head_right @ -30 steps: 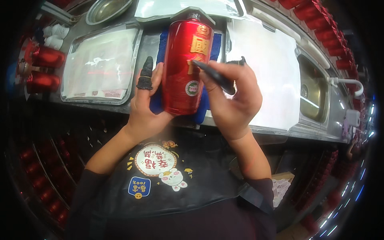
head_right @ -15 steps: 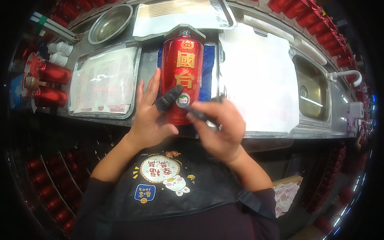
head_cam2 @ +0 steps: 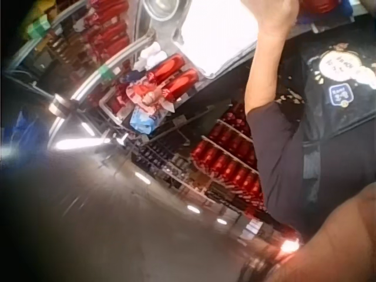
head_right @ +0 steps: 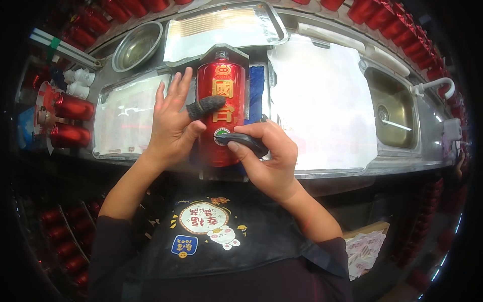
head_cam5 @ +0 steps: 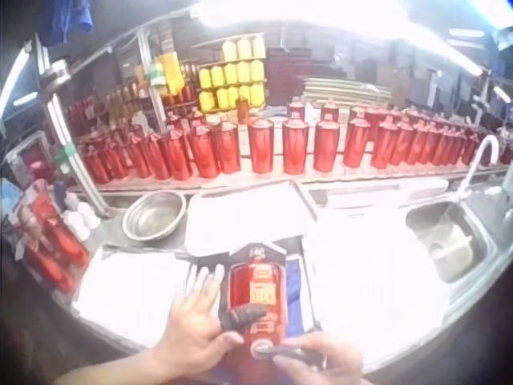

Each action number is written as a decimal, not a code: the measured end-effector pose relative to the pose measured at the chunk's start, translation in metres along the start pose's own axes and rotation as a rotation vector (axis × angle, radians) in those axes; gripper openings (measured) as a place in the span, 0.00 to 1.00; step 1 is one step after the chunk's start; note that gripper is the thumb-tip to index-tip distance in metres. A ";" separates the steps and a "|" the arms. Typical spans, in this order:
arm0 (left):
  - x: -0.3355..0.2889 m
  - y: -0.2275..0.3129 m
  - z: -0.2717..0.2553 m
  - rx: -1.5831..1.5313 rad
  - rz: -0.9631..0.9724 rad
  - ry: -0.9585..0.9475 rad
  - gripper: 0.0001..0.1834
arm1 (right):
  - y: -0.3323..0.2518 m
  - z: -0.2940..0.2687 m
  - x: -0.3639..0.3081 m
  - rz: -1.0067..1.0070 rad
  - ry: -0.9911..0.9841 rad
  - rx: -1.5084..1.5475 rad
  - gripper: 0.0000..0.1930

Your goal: The person applies a gold label to a red cylindrical canister, smoothing it with a cloth and a wooden stick, then places the finished canister on a nearby tray.

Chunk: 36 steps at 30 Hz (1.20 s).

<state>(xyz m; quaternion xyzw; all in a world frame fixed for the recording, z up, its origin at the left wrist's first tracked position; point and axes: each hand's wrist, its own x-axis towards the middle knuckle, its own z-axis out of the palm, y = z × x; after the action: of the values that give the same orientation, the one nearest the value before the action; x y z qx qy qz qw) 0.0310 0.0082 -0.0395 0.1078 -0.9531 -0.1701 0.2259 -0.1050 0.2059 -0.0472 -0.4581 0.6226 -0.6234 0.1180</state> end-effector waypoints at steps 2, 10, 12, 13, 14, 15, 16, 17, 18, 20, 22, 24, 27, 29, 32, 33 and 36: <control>-0.004 -0.003 -0.003 -0.009 -0.020 -0.022 0.27 | 0.000 0.000 0.000 0.007 -0.018 -0.002 0.13; 0.031 0.000 -0.006 0.094 0.160 -0.014 0.27 | -0.006 0.002 0.008 -0.018 -0.007 -0.040 0.12; 0.041 -0.005 -0.003 0.078 0.162 0.015 0.28 | -0.008 0.002 0.008 -0.010 -0.009 -0.045 0.12; 0.043 -0.008 -0.002 0.071 0.156 0.007 0.28 | -0.008 0.001 0.007 -0.009 -0.007 -0.052 0.12; 0.044 -0.013 -0.002 0.064 0.150 -0.001 0.29 | -0.009 0.001 0.007 -0.007 -0.004 -0.059 0.12; 0.044 -0.016 -0.001 0.057 0.144 -0.009 0.29 | -0.009 0.002 0.007 -0.009 -0.004 -0.045 0.12; 0.040 -0.019 0.002 -0.019 0.104 -0.005 0.31 | -0.007 0.002 0.007 -0.007 0.001 -0.035 0.12; 0.035 -0.022 0.002 -0.050 0.076 0.003 0.31 | -0.007 0.002 0.007 -0.008 0.003 -0.021 0.12; 0.029 -0.026 0.000 -0.079 0.048 0.010 0.32 | -0.005 0.003 0.007 -0.012 0.006 -0.006 0.12; 0.024 -0.031 -0.006 -0.098 0.011 -0.003 0.32 | -0.002 0.004 0.006 -0.018 0.002 0.020 0.12; 0.034 -0.025 -0.009 -0.068 0.046 0.006 0.32 | -0.001 0.004 0.007 -0.012 0.008 0.011 0.13; 0.047 -0.020 -0.008 -0.025 0.096 -0.008 0.29 | -0.002 0.003 0.006 -0.011 -0.003 -0.015 0.13; 0.052 -0.008 -0.004 0.040 0.209 -0.046 0.28 | -0.003 -0.002 0.003 -0.051 -0.022 -0.054 0.13; 0.048 -0.004 -0.008 0.058 0.241 -0.082 0.27 | 0.000 -0.003 -0.006 -0.095 -0.018 -0.069 0.13; 0.041 0.003 -0.015 0.083 0.271 -0.115 0.25 | -0.003 -0.008 -0.012 0.011 -0.001 -0.021 0.13; 0.039 0.005 -0.016 0.094 0.281 -0.121 0.25 | -0.003 -0.010 -0.014 0.056 0.004 0.001 0.13; 0.034 0.011 -0.020 0.131 0.297 -0.143 0.21 | -0.002 -0.016 -0.016 0.118 0.005 0.022 0.13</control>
<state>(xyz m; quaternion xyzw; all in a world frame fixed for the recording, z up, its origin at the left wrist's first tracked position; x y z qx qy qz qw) 0.0089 0.0028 -0.0053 -0.0319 -0.9813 -0.0796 0.1724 -0.1074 0.2285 -0.0487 -0.4176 0.6420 -0.6233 0.1581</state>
